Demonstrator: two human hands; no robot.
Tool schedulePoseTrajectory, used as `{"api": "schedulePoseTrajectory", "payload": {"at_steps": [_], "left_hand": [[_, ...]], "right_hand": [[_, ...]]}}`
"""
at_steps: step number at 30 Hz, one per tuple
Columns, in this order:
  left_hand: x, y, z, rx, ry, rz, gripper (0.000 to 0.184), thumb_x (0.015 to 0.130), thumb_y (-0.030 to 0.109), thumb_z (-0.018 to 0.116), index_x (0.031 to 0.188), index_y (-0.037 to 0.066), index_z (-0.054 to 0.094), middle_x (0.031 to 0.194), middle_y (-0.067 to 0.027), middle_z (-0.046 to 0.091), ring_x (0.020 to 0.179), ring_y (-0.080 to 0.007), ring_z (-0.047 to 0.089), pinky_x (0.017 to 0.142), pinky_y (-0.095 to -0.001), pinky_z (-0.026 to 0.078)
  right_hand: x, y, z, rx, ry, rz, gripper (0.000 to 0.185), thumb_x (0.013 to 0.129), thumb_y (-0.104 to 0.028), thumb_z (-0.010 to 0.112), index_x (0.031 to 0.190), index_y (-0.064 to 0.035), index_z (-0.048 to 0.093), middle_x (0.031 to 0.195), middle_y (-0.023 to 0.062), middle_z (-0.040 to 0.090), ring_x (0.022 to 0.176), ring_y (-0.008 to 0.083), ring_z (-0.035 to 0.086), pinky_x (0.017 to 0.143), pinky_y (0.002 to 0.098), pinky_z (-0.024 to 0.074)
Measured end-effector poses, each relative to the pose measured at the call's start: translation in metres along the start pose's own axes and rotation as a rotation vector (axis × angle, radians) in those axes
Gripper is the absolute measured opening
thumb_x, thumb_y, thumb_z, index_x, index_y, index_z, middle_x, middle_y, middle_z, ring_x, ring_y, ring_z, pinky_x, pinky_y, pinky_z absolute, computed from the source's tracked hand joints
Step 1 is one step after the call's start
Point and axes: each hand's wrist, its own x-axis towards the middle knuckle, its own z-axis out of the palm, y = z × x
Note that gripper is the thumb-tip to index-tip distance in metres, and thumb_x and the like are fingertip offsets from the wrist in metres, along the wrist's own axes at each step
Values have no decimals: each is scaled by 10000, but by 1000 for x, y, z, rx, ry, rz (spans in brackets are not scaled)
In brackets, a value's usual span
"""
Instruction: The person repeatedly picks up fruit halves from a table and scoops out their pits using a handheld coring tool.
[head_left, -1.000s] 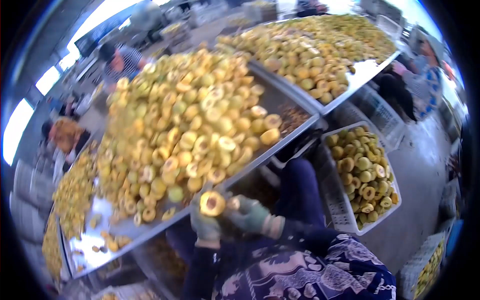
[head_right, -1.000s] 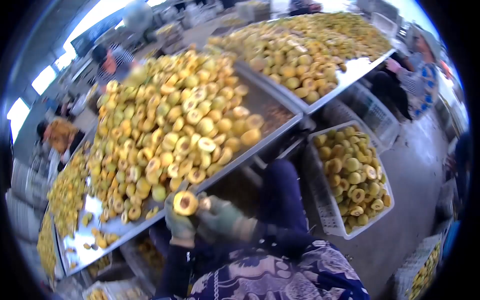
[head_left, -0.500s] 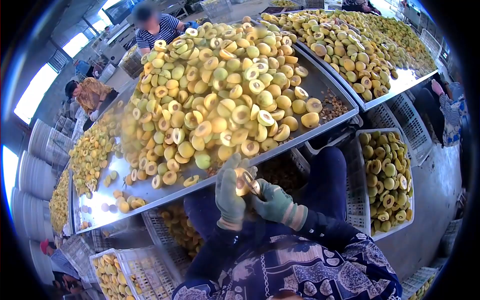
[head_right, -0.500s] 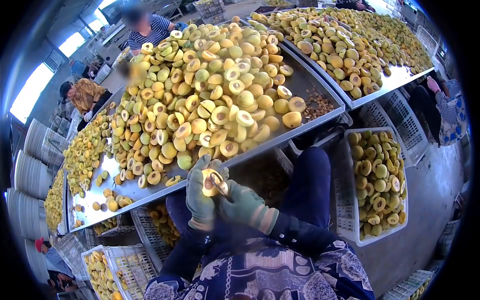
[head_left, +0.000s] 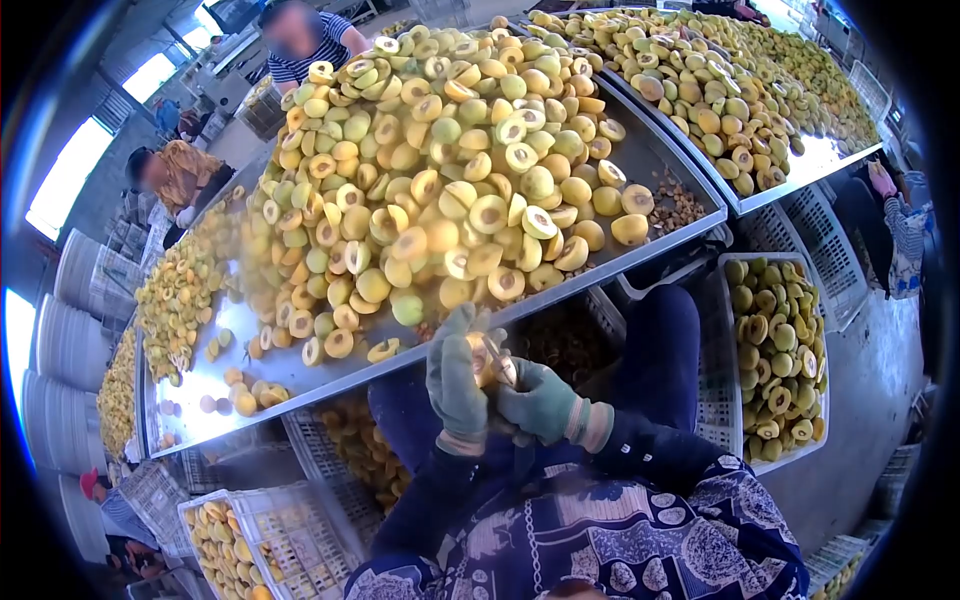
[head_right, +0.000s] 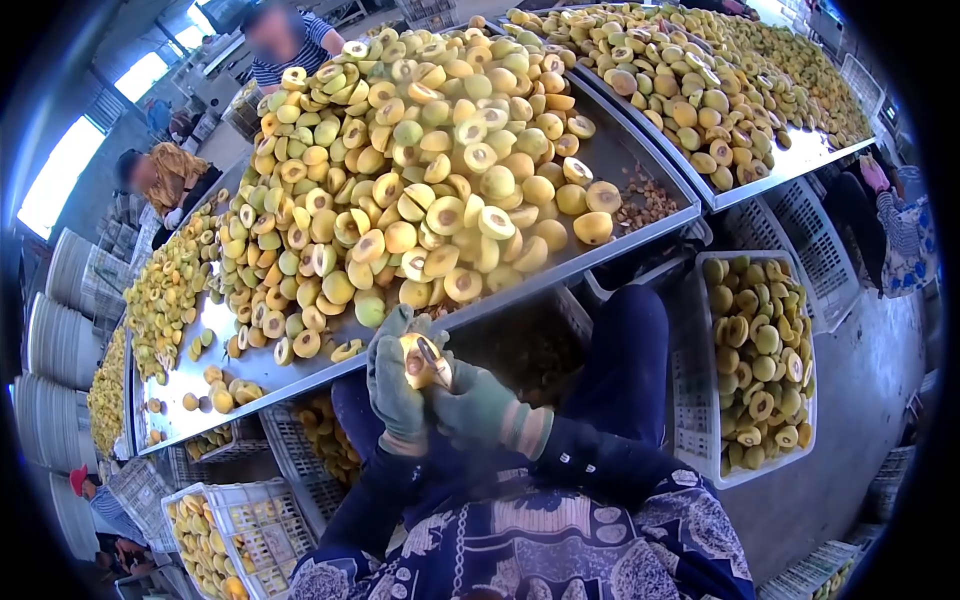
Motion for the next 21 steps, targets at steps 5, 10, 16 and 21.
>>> {"api": "schedulePoseTrajectory", "payload": {"at_steps": [5, 10, 16, 21], "left_hand": [[-1, 4, 7, 67, -20, 14, 493, 973, 321, 447, 1331, -18, 475, 1195, -213, 584, 998, -309, 630, 831, -414, 553], [-1, 4, 7, 4, -95, 97, 412, 945, 172, 498, 1321, 4, 511, 1173, -154, 601, 1012, -218, 594, 856, -331, 507], [-2, 1, 4, 66, -79, 114, 411, 950, 179, 481, 1323, 7, 506, 1199, -182, 601, 1026, -239, 605, 853, -343, 518], [-2, 10, 7, 40, -7, -33, 531, 978, 348, 445, 1348, -33, 452, 1194, -215, 590, 973, -297, 629, 836, -397, 544]], "right_hand": [[4, 16, 9, 136, 88, -132, 126, 958, -164, 515, 1054, -93, 555, 662, 25, 584, 483, 96, 549, 403, 215, 449], [0, 11, 11, -85, 170, -236, 160, 950, -140, 524, 1093, -74, 554, 695, 25, 607, 496, 82, 561, 419, 214, 464], [0, 11, 6, -177, 118, -181, 199, 956, -196, 531, 1111, -73, 552, 709, 17, 609, 516, 97, 569, 456, 239, 473], [-4, -4, 2, -133, -10, 11, 259, 959, -238, 539, 1184, -110, 541, 703, 20, 605, 525, 111, 575, 477, 260, 485]]}}
